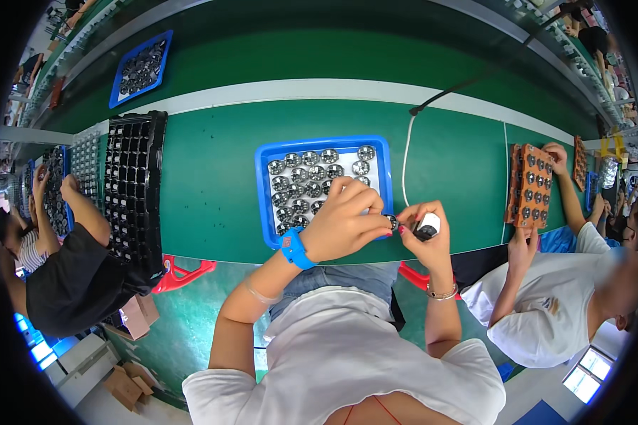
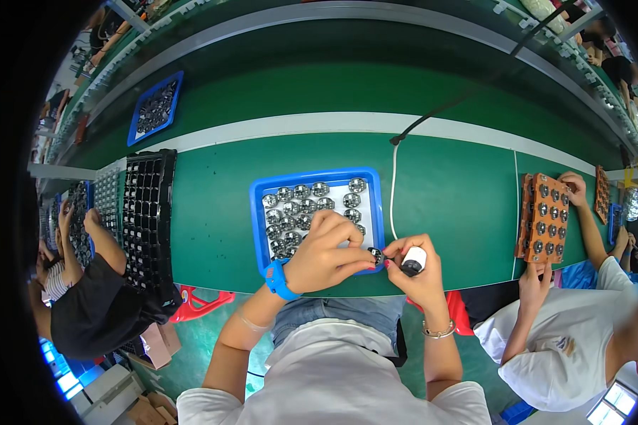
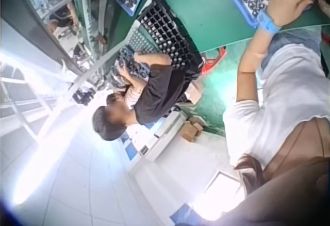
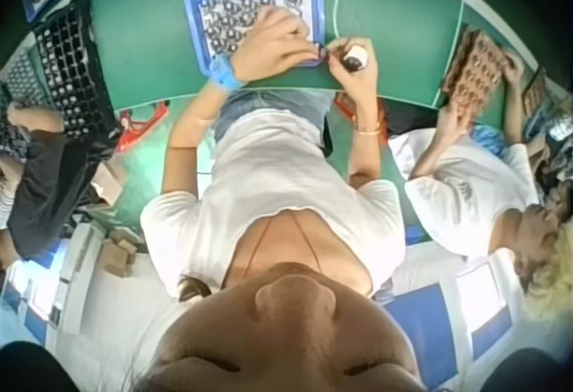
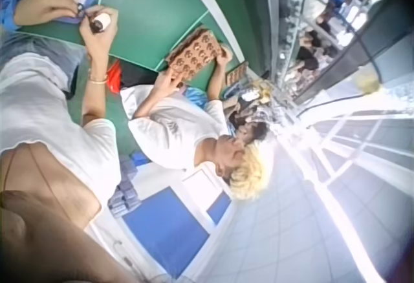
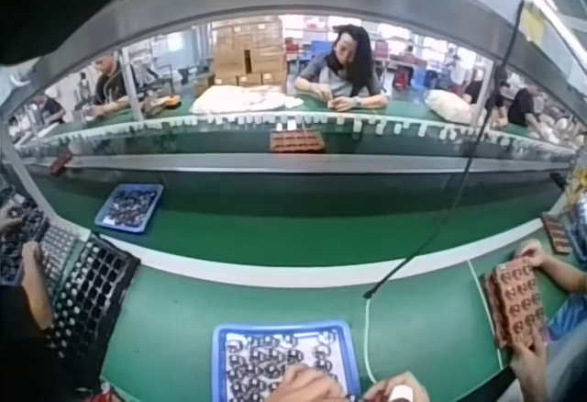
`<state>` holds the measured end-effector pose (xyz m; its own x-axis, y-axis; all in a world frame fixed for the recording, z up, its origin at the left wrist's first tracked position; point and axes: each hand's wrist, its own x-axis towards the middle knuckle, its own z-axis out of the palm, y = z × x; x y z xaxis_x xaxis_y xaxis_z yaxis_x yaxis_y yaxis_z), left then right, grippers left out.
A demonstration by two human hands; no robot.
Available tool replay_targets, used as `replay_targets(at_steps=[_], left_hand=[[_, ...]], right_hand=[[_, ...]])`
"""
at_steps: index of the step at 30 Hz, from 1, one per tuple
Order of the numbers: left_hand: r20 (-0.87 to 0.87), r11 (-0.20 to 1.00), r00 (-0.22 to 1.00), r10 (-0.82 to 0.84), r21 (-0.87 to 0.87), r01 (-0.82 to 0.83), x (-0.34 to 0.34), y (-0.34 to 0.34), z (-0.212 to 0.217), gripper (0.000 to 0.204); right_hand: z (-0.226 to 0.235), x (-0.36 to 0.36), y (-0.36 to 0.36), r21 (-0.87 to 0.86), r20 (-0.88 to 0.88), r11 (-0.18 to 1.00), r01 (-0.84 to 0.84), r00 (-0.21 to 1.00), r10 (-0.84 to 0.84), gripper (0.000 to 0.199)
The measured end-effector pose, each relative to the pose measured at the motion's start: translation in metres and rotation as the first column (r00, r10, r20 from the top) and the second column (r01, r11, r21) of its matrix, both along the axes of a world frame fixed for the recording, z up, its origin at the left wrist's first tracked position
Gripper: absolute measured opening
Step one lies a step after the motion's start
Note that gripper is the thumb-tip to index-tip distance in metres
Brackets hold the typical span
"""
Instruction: Picking up electronic components from a tray, scanning them with a handheld scanner, and placing them onto an assembly board.
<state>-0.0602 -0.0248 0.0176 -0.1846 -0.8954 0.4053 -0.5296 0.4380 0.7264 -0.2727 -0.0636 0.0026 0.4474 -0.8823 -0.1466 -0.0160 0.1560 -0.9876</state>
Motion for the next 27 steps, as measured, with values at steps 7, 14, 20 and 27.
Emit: replay_targets(at_steps=[7,14,20,27], left_hand=[[-0.037,1.000,0.999,0.004,-0.007,-0.004,-0.004,0.000,-0.001,0.012],[-0.010,1.000,1.000,0.025,-0.009,-0.025,-0.008,0.001,-0.003,0.012],[0.000,1.000,1.000,0.027,0.005,-0.027,-0.012,0.001,-0.004,0.011],[0.091,1.000,0.996,0.018,0.020,-0.020,-0.021,0.000,-0.001,0.014]], right_hand=[[0.006,-0.007,-0.002,-0.161,-0.142,0.985,-0.060,0.989,0.037,0.036],[0.014,-0.006,-0.005,-0.371,-0.269,0.918,-0.140,0.962,0.038,0.033],[0.006,-0.008,-0.005,-0.419,-0.264,0.902,-0.107,0.964,-0.008,0.032],[-0.007,-0.018,-0.006,-0.193,-0.037,0.975,0.110,0.992,-0.120,0.063]])
